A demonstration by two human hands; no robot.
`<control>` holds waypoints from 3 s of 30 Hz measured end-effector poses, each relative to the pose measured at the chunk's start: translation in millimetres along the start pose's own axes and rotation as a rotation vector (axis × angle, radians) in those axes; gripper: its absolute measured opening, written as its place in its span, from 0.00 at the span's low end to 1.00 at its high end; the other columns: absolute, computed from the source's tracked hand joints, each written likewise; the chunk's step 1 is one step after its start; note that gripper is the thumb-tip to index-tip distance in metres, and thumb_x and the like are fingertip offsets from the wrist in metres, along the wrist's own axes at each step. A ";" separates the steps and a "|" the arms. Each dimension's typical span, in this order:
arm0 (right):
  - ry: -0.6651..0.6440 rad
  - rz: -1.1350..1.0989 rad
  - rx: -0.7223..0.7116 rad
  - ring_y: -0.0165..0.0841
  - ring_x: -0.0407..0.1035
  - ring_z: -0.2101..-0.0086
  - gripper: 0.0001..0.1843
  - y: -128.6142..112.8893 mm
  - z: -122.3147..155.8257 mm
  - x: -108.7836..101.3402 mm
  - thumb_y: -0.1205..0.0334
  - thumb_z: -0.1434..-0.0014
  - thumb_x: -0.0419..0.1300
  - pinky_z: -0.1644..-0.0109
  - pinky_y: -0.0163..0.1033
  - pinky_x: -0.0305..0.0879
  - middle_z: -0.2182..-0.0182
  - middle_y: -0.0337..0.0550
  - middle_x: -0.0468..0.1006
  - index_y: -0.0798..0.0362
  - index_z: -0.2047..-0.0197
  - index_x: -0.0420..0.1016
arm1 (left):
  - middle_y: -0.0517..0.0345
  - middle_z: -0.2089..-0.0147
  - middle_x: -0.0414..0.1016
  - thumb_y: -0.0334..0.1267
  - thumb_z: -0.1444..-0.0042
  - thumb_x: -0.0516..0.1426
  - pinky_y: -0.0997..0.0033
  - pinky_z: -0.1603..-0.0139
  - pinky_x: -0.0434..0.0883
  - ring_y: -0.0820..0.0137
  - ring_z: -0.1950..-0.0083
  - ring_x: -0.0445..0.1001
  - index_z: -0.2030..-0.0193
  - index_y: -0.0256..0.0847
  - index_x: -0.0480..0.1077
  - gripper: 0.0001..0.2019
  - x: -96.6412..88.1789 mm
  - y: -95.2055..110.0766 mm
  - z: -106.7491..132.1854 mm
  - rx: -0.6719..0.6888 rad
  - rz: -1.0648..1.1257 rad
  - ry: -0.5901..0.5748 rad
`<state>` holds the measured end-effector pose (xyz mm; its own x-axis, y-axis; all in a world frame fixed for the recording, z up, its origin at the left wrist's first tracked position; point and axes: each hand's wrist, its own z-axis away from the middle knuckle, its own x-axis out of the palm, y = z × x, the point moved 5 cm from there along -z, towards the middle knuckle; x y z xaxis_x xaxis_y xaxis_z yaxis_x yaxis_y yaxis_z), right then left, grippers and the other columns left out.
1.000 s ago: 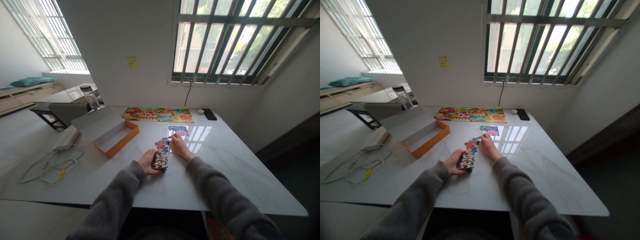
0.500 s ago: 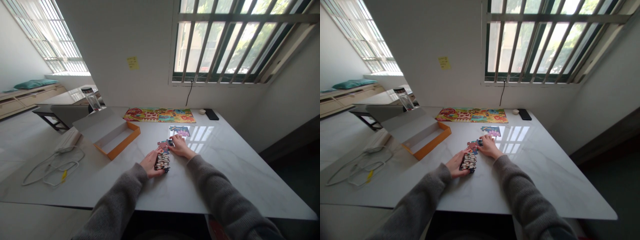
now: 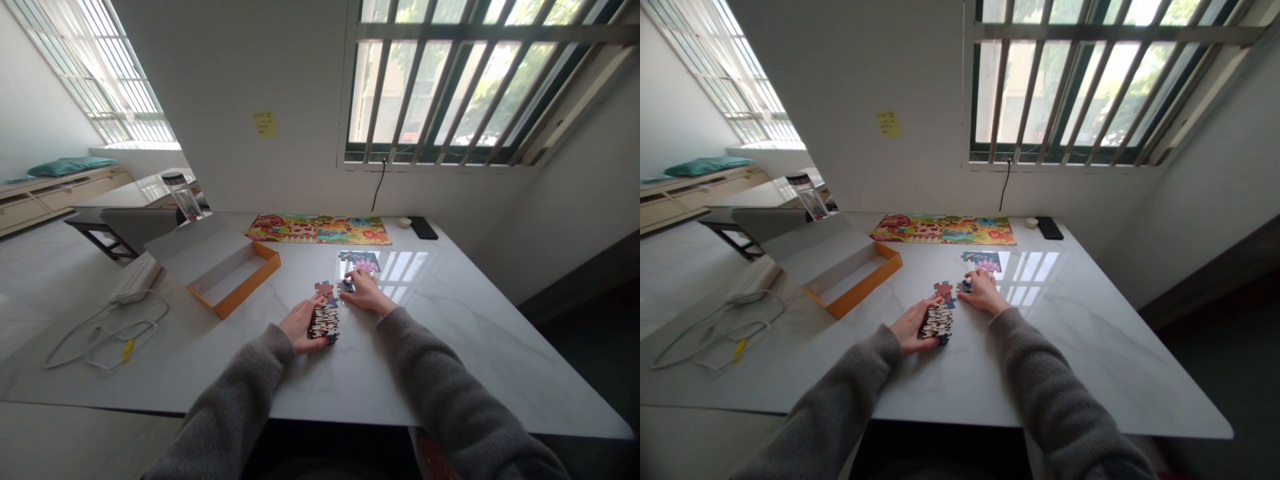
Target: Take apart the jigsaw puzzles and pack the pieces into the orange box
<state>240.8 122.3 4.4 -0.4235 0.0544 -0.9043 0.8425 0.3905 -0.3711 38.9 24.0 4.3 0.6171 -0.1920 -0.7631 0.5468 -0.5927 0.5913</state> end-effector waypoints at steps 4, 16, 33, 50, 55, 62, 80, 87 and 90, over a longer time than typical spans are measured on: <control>-0.049 0.062 0.074 0.48 0.63 0.49 0.23 13.3 6.4 -5.2 0.46 0.50 0.66 0.47 0.50 0.60 0.53 0.52 0.69 0.52 0.58 0.71 | 0.41 0.39 0.65 0.45 0.59 0.68 0.47 0.33 0.62 0.48 0.36 0.64 0.37 0.38 0.54 0.44 -4.6 2.3 3.0 -0.013 0.055 0.023; -0.066 -1.149 -0.008 0.34 0.74 0.69 0.22 -44.0 40.5 -29.9 0.53 0.44 0.63 0.78 0.33 0.65 0.64 0.39 0.74 0.47 0.53 0.57 | 0.45 0.43 0.69 0.38 0.60 0.66 0.49 0.37 0.67 0.50 0.42 0.70 0.38 0.39 0.56 0.41 -10.4 3.6 4.7 -0.004 0.151 0.046; -0.117 -0.500 -0.531 0.34 0.69 0.60 0.17 -113.9 99.8 -20.3 0.64 0.32 0.53 0.54 0.40 0.69 0.57 0.46 0.70 0.44 0.45 0.75 | 0.46 0.42 0.66 0.45 0.68 0.73 0.47 0.37 0.65 0.50 0.42 0.68 0.36 0.40 0.54 0.52 -9.1 -2.1 7.4 -0.042 0.092 0.006; 0.075 -0.061 -0.061 0.39 0.66 0.61 0.15 -36.1 48.8 -5.9 0.53 0.37 0.58 0.55 0.41 0.60 0.66 0.45 0.71 0.52 0.53 0.75 | 0.47 0.46 0.68 0.47 0.61 0.68 0.53 0.40 0.67 0.52 0.44 0.69 0.41 0.40 0.60 0.40 -8.9 7.3 5.1 0.011 0.020 0.065; 0.050 0.043 -0.048 0.41 0.65 0.57 0.12 -52.2 44.6 4.3 0.55 0.37 0.57 0.53 0.42 0.56 0.61 0.48 0.74 0.52 0.54 0.74 | 0.44 0.45 0.68 0.47 0.61 0.67 0.51 0.40 0.66 0.51 0.43 0.68 0.42 0.39 0.59 0.39 -5.0 3.2 3.2 0.030 -0.007 0.073; 0.020 -0.090 0.088 0.37 0.66 0.61 0.07 -44.5 41.2 6.9 0.64 0.39 0.55 0.56 0.41 0.55 0.67 0.43 0.76 0.52 0.63 0.74 | 0.45 0.47 0.70 0.47 0.63 0.68 0.50 0.41 0.67 0.50 0.44 0.68 0.41 0.40 0.61 0.41 -5.0 3.7 2.0 -0.022 -0.040 0.026; 0.145 -1.230 0.228 0.32 0.74 0.67 0.17 -29.7 49.9 -6.8 0.54 0.46 0.64 0.63 0.39 0.71 0.66 0.39 0.77 0.50 0.61 0.62 | 0.45 0.43 0.69 0.55 0.67 0.69 0.48 0.39 0.62 0.47 0.43 0.67 0.37 0.43 0.57 0.50 -0.3 -3.7 0.5 -0.028 -0.098 0.044; -0.076 -1.366 0.029 0.30 0.74 0.70 0.16 -67.6 73.3 -28.9 0.52 0.42 0.65 0.67 0.38 0.72 0.66 0.39 0.76 0.51 0.58 0.66 | 0.45 0.41 0.68 0.49 0.66 0.70 0.50 0.39 0.64 0.49 0.41 0.67 0.34 0.42 0.54 0.51 -6.6 -3.2 4.2 -0.035 -0.018 0.015; -0.197 -1.301 -0.023 0.25 0.70 0.79 0.20 -80.8 80.7 -30.4 0.53 0.40 0.62 0.77 0.34 0.68 0.67 0.35 0.71 0.47 0.48 0.63 | 0.46 0.40 0.68 0.46 0.66 0.70 0.50 0.39 0.65 0.49 0.42 0.68 0.34 0.43 0.55 0.51 -9.4 -4.0 5.6 -0.023 0.018 0.004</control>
<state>212.4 15.0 44.8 -0.8584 -0.5045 0.0930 -0.1485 0.0709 -0.9864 27.8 23.8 7.7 0.6292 -0.1998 -0.7511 0.5485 -0.5706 0.6112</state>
